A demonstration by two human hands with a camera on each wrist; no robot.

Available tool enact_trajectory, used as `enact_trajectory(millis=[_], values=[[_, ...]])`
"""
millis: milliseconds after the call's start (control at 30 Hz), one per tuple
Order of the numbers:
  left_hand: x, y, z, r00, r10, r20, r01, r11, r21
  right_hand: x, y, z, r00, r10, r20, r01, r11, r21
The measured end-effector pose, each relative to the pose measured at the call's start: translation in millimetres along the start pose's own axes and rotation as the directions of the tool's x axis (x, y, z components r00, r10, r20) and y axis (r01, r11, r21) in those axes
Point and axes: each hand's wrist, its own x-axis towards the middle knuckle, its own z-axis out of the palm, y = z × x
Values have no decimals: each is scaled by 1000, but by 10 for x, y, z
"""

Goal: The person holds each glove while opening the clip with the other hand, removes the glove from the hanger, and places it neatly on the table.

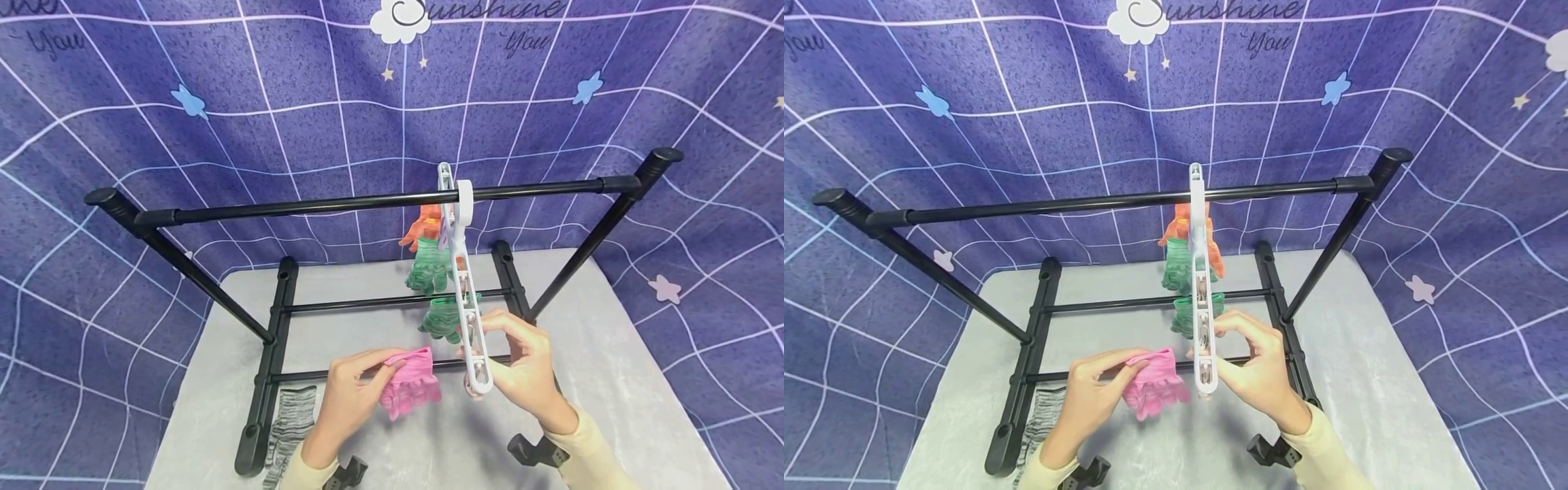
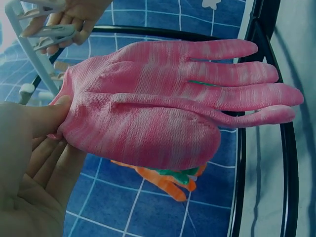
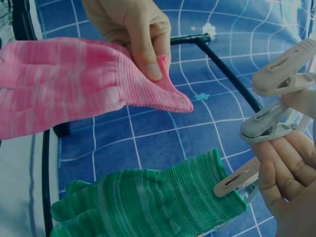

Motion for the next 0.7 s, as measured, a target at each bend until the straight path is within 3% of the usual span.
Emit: enact_trajectory(millis=[700], values=[[-117, -33, -78, 998, -41, -41, 40, 999, -34, 26, -13, -41, 996, 79, 32, -78, 997, -26]])
